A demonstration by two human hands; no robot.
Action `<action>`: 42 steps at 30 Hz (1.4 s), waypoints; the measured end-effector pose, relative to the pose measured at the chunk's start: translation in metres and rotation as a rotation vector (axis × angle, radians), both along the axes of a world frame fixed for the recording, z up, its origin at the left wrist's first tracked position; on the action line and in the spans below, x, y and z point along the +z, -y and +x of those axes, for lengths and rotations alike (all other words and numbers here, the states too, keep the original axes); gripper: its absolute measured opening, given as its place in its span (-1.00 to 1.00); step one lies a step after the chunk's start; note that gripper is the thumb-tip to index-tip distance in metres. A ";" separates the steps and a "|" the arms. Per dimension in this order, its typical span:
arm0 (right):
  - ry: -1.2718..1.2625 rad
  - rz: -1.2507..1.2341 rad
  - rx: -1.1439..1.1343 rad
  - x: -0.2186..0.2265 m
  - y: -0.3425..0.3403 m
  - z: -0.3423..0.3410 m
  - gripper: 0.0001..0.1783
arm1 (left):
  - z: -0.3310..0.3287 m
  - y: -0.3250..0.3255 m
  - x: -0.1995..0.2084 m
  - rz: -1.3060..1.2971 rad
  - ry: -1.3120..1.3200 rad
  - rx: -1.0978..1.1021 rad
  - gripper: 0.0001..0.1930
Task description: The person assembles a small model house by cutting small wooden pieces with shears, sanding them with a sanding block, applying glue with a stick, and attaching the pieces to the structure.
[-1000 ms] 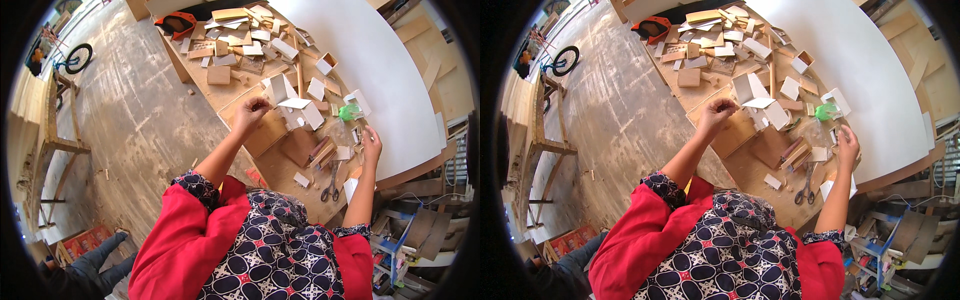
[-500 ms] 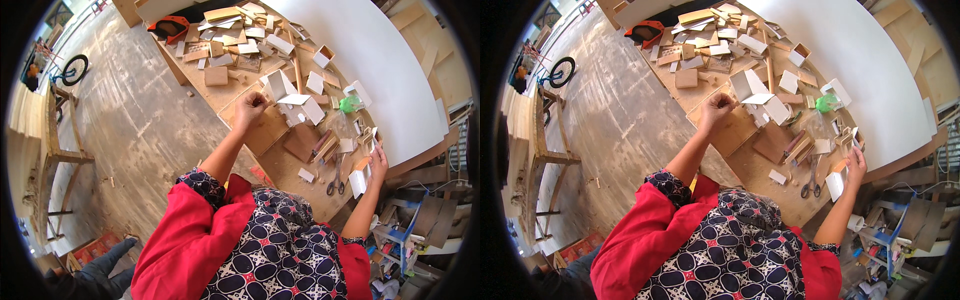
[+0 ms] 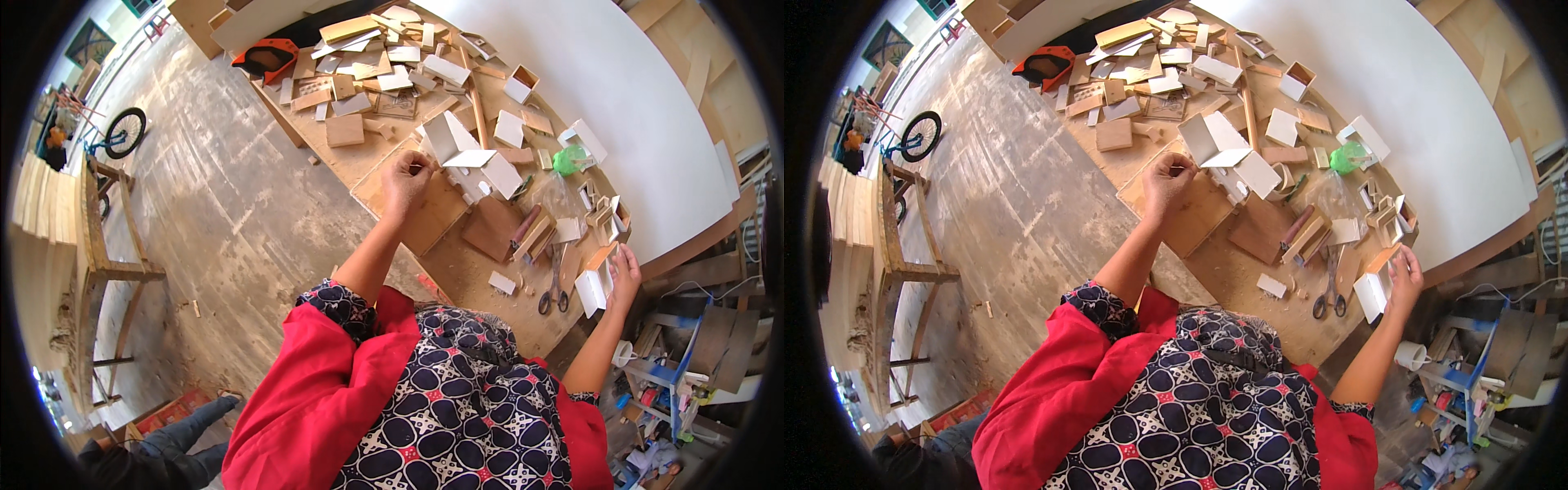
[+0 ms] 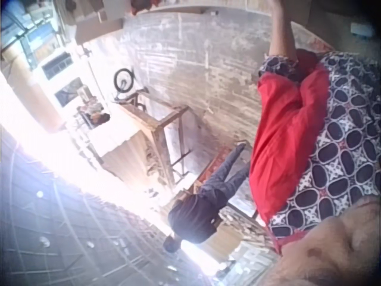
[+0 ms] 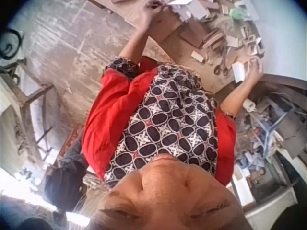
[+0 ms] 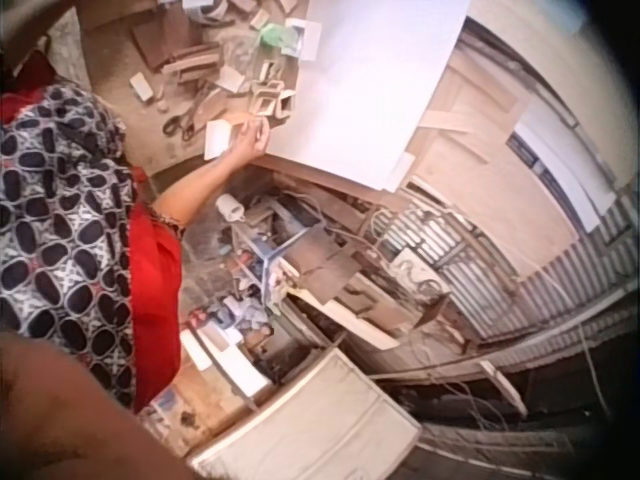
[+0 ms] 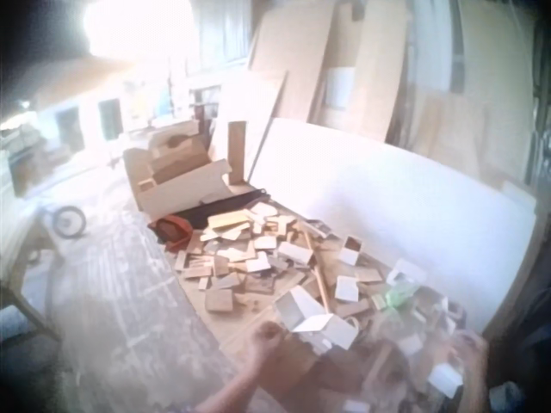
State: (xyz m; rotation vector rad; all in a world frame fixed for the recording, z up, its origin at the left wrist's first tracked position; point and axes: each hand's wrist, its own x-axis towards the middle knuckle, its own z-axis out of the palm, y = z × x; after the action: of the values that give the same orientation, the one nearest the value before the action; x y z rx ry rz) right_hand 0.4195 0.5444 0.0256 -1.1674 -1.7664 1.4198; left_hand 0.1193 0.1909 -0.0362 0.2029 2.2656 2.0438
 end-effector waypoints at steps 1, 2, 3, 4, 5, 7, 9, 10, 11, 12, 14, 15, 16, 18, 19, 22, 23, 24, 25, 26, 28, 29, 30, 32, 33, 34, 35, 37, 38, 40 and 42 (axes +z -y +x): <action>-0.004 -0.001 -0.002 -0.002 -0.001 0.003 -0.68 | 0.001 -0.001 0.002 -0.023 -0.005 0.010 -0.96; -0.002 -0.002 -0.016 -0.003 -0.002 0.004 -0.68 | 0.002 -0.001 0.004 -0.046 -0.010 0.021 -0.96; -0.001 -0.002 -0.030 -0.004 -0.003 0.006 -0.68 | 0.002 -0.002 0.003 -0.037 -0.001 0.030 -0.95; 0.001 -0.002 -0.044 -0.006 -0.004 0.007 -0.69 | 0.003 -0.002 0.001 -0.028 0.008 0.040 -0.95; 0.006 0.004 -0.045 -0.007 -0.005 0.009 -0.69 | 0.003 -0.003 0.001 -0.019 0.017 0.048 -0.95; 0.016 0.016 -0.046 -0.009 -0.007 0.013 -0.68 | 0.003 -0.003 0.001 -0.041 0.000 0.038 -0.95; 0.001 0.010 -0.044 -0.011 -0.007 0.015 -0.68 | 0.003 -0.002 0.001 -0.048 -0.009 0.033 -0.95; -0.007 0.006 -0.044 -0.012 -0.008 0.016 -0.68 | 0.003 -0.003 0.001 -0.043 -0.008 0.033 -0.95; -0.008 0.005 -0.042 -0.014 -0.009 0.018 -0.68 | 0.003 -0.003 0.001 -0.039 -0.007 0.032 -0.95; -0.009 0.003 -0.040 -0.016 -0.010 0.019 -0.68 | 0.004 -0.003 0.002 -0.043 -0.026 0.037 -0.95; -0.012 -0.002 -0.042 -0.017 -0.010 0.021 -0.67 | 0.005 -0.003 0.005 -0.051 -0.062 0.048 -0.94; -0.014 -0.006 -0.045 -0.016 -0.008 0.021 -0.67 | 0.006 -0.003 0.006 -0.048 -0.066 0.052 -0.94; -0.016 -0.009 -0.048 -0.016 -0.006 0.020 -0.67 | 0.006 -0.003 0.007 -0.045 -0.069 0.055 -0.94; -0.026 -0.030 -0.061 -0.014 -0.003 0.021 -0.66 | 0.007 -0.004 0.007 -0.036 -0.063 0.058 -0.93; -0.030 -0.040 -0.068 -0.013 -0.001 0.020 -0.65 | 0.007 -0.002 0.007 -0.030 -0.053 0.060 -0.93; -0.014 -0.016 -0.057 -0.012 0.005 0.020 -0.64 | 0.008 0.009 0.002 0.021 -0.065 0.026 -0.91; 0.011 0.021 -0.055 -0.008 0.013 0.016 -0.65 | 0.010 0.015 0.001 0.043 -0.076 0.010 -0.91; 0.005 0.021 0.006 -0.014 0.015 0.018 -0.67 | 0.015 0.017 0.003 0.083 -0.098 0.015 -0.90; 0.001 0.021 0.065 -0.022 0.019 0.022 -0.69 | 0.023 0.020 0.007 0.124 -0.119 0.019 -0.90; 0.009 0.055 0.148 -0.028 0.031 0.021 -0.74 | 0.032 0.024 0.011 0.058 -0.120 0.010 -0.90; 0.109 0.193 0.303 -0.025 0.069 0.014 -0.80 | 0.053 0.028 0.022 -0.066 -0.162 -0.058 -0.90; 0.205 0.296 0.380 -0.019 0.087 0.009 -0.82 | 0.064 0.030 0.028 -0.124 -0.198 -0.111 -0.91; 0.249 0.356 0.427 -0.019 0.098 0.008 -0.81 | 0.074 0.031 0.031 -0.184 -0.239 -0.161 -0.91; 0.369 0.404 0.507 -0.017 0.117 0.007 -0.79 | 0.091 0.030 0.032 -0.143 -0.258 -0.324 -0.91; 0.431 0.392 0.549 -0.016 0.126 0.003 -0.78 | 0.099 0.029 0.034 -0.114 -0.239 -0.384 -0.91; 0.491 0.378 0.592 -0.017 0.132 0.001 -0.76 | 0.107 0.026 0.034 -0.114 -0.257 -0.427 -0.90; 0.498 0.456 0.597 -0.019 0.138 0.002 -0.77 | 0.113 0.022 0.034 -0.113 -0.270 -0.476 -0.89; 0.509 0.613 0.608 -0.031 0.145 0.006 -0.77 | 0.121 0.013 0.032 -0.112 -0.264 -0.590 -0.89; 0.480 0.613 0.585 -0.035 0.147 0.006 -0.77 | 0.125 0.007 0.036 -0.102 -0.275 -0.638 -0.89; 0.437 0.498 0.537 -0.037 0.148 0.008 -0.76 | 0.131 -0.003 0.040 -0.094 -0.294 -0.729 -0.90; 0.431 0.355 0.524 -0.029 0.153 0.005 -0.77 | 0.138 -0.013 0.043 -0.093 -0.270 -0.808 -0.89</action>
State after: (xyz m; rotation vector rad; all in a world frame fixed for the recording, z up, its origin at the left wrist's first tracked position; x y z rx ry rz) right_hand 0.4245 0.3919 -0.0036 -0.8968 -2.6468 1.0881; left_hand 0.2573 0.2039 0.0064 1.2153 1.9028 1.5300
